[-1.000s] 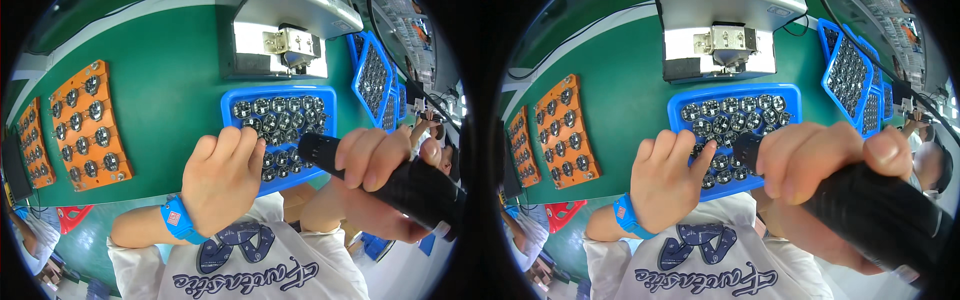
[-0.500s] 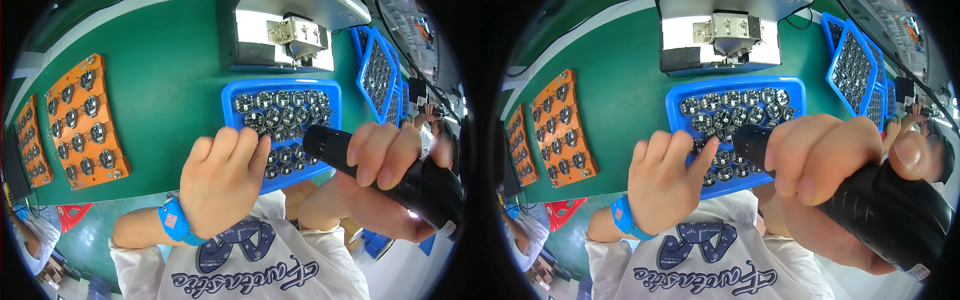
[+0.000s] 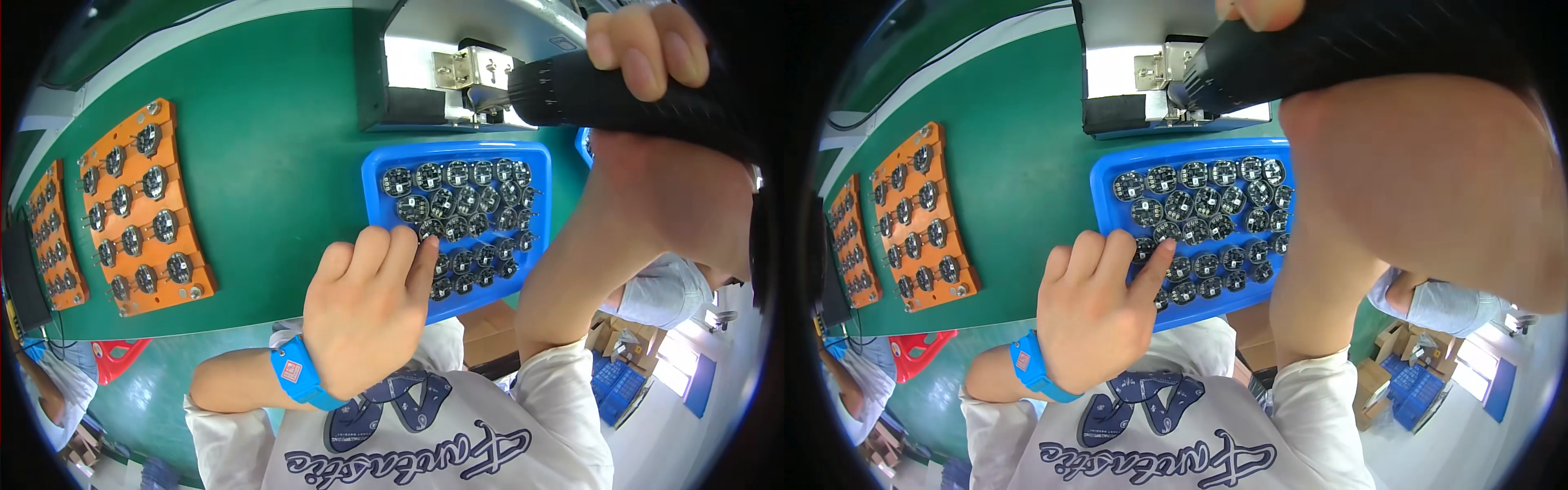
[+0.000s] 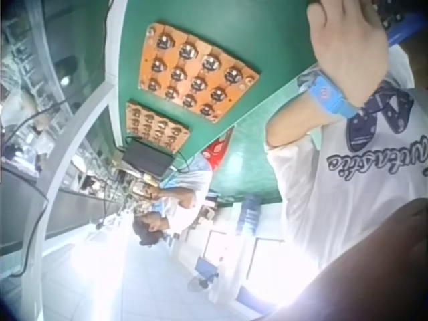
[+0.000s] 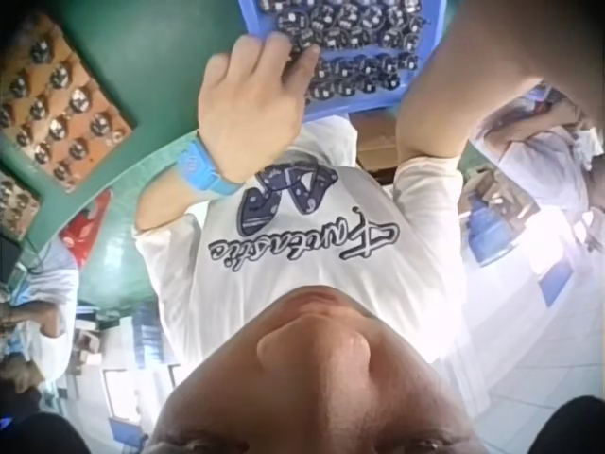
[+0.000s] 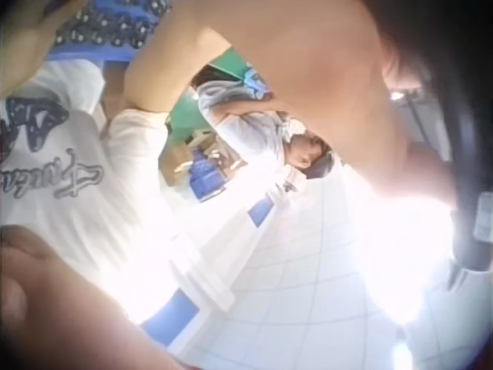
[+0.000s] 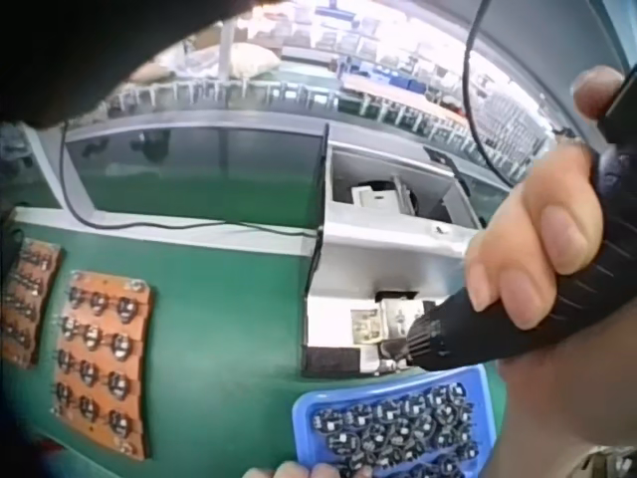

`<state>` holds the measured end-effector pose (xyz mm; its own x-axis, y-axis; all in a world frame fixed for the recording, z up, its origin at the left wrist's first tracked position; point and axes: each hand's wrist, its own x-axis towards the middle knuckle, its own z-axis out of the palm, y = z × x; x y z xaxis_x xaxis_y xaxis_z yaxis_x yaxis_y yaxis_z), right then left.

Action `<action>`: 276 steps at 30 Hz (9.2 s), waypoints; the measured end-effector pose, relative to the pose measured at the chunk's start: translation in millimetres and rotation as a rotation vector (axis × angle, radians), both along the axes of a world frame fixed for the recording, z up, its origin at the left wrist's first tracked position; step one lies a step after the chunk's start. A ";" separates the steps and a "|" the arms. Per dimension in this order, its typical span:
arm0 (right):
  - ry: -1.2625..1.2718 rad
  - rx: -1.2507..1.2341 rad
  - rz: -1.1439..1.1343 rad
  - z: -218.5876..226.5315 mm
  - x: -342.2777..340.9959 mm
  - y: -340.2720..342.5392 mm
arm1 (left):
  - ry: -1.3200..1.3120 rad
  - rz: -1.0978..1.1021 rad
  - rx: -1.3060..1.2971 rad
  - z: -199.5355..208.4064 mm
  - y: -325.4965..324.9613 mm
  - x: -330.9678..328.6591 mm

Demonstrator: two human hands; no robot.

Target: Assemble small electronic components onto a tray using an electric screwdriver.

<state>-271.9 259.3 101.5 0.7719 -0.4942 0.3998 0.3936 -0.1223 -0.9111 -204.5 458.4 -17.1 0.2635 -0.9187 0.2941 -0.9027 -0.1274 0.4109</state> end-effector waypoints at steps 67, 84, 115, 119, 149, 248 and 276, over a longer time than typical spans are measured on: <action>-0.061 -0.147 0.163 -16.9 -28.5 17.8 | 0.148 0.060 0.060 8.4 0.8 -5.3; -0.097 -0.029 0.178 -61.4 -50.3 31.5 | 0.136 0.083 0.017 0.6 2.5 -10.8; -0.104 -0.031 0.113 -74.4 -45.8 32.7 | 0.133 0.118 0.040 1.6 0.9 -12.1; -0.085 -0.009 0.128 -74.5 -46.3 33.2 | 0.126 0.129 0.037 2.9 -1.1 -12.1; -0.112 -0.005 0.238 -22.4 30.6 -65.1 | 0.159 0.061 -0.049 11.1 3.6 1.2; 0.024 -0.012 0.022 -59.5 -68.1 26.4 | 0.148 -0.001 0.072 13.5 -28.3 -8.4; -0.163 -0.027 0.212 -23.5 -38.9 -9.0 | 0.097 -0.065 -0.023 14.8 -27.7 -7.7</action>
